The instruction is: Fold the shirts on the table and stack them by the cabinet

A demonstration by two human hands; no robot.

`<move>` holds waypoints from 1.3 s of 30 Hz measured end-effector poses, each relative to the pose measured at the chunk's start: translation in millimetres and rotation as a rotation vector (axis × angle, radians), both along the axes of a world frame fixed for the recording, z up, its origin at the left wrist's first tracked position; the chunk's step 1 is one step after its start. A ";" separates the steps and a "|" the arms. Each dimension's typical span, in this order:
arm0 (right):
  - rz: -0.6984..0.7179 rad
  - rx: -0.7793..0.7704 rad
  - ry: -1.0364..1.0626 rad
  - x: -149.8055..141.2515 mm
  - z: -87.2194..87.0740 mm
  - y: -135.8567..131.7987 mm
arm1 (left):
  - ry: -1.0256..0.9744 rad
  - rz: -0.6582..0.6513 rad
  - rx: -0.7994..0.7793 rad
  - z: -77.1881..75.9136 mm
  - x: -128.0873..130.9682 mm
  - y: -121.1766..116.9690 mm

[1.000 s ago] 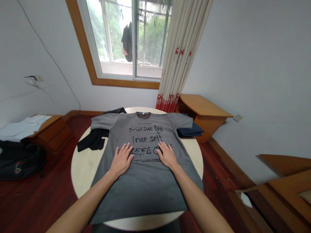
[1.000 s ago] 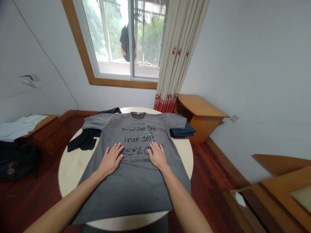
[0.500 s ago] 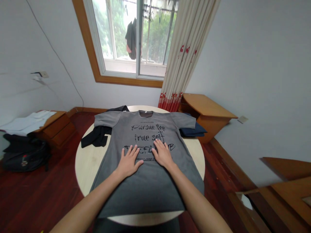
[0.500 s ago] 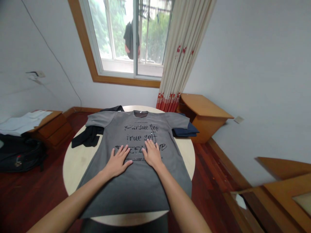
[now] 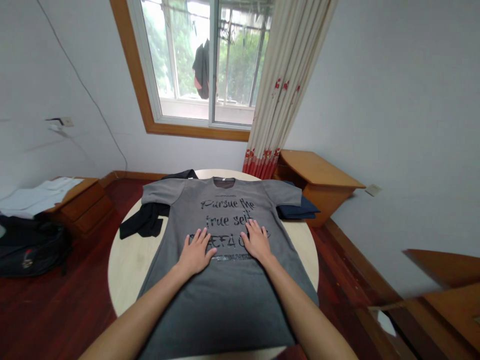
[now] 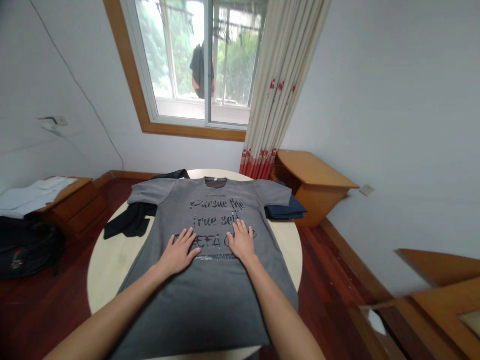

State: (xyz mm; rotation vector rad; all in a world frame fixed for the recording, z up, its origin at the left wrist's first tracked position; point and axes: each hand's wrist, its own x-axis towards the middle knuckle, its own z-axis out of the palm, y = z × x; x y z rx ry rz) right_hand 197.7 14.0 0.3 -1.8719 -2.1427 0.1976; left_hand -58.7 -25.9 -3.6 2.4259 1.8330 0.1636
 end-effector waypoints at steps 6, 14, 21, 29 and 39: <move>0.201 0.009 0.067 -44.8 7.3 41.1 | -0.038 -0.008 0.018 15.7 27.5 64.0; 0.041 0.051 0.069 8.0 -16.2 40.9 | -0.025 0.136 0.103 -6.2 -26.4 66.5; -0.131 0.137 0.098 32.1 -10.0 26.1 | -0.110 0.199 0.185 1.1 -32.6 49.8; 0.079 0.089 0.090 20.7 -17.6 10.5 | -0.094 -0.040 0.120 0.1 -8.5 18.3; 0.213 0.047 0.065 -39.3 2.0 22.4 | -0.074 -0.050 0.079 4.9 35.1 37.9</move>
